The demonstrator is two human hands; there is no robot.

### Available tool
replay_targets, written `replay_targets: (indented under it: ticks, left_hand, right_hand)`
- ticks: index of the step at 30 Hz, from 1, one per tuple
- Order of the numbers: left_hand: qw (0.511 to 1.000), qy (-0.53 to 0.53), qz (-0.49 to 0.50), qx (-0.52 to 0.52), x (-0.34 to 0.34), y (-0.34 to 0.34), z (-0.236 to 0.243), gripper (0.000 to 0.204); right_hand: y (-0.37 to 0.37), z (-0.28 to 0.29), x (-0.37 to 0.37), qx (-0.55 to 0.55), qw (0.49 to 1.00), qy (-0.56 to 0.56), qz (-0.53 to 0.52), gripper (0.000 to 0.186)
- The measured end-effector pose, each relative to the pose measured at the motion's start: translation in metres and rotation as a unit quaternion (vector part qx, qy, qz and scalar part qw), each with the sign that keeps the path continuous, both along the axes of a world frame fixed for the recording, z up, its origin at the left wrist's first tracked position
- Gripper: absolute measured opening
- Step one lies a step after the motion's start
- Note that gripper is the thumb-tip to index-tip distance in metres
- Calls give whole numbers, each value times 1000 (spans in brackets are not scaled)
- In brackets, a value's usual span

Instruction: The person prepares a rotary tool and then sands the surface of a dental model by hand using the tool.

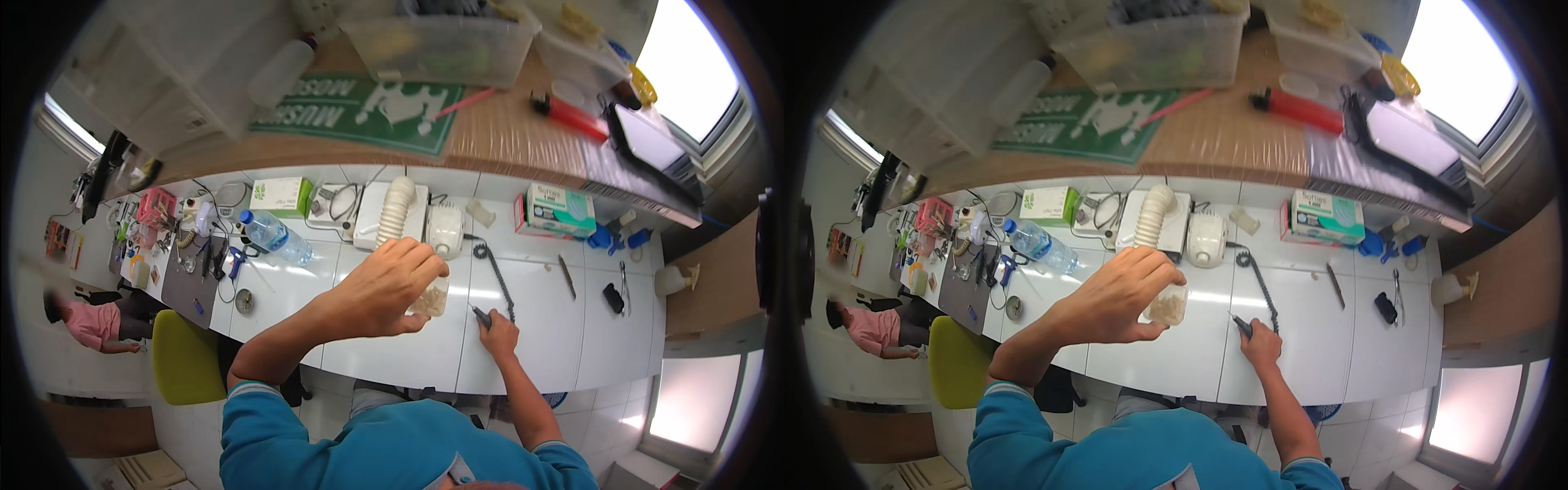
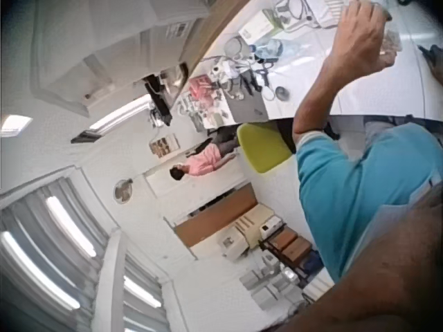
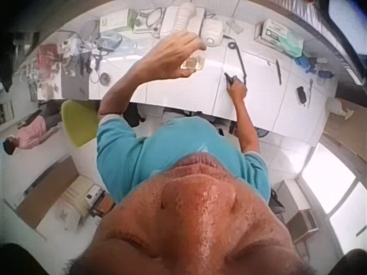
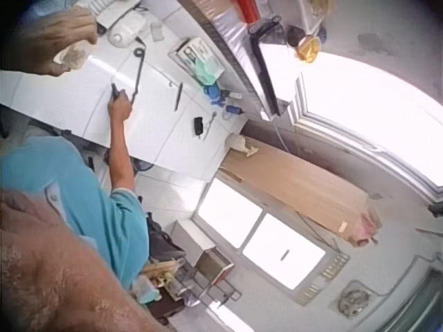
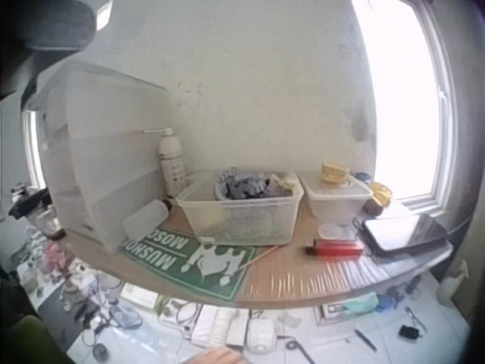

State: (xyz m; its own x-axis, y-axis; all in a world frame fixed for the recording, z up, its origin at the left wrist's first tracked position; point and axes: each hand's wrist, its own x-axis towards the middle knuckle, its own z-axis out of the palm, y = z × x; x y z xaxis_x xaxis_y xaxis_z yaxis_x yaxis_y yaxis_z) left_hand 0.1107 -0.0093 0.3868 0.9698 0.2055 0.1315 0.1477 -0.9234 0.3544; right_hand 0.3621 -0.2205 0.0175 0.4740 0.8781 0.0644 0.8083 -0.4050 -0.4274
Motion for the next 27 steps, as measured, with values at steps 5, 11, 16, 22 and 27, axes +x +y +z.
replay_targets:
  ticks: [5,11,16,22,27]
  left_hand:
    - [960,-34,87,-265,16,12,-205,60]
    - [953,-89,147,-250,12,-9,-356,64]
    - [957,-138,149,-210,9,-23,-392,66]
    - [966,-217,134,-54,2,-25,-395,69]
    - [975,-198,103,8,-7,-31,-411,70]
  right_hand:
    - [3,1,0,-4,1000,28,-7,36]
    - [14,8,12,-39,998,18,39,37]
    - [35,-3,22,7,995,-49,90,44]
    - [19,-14,5,60,986,-130,87,46]
    - [13,-29,3,97,973,-172,121,48]
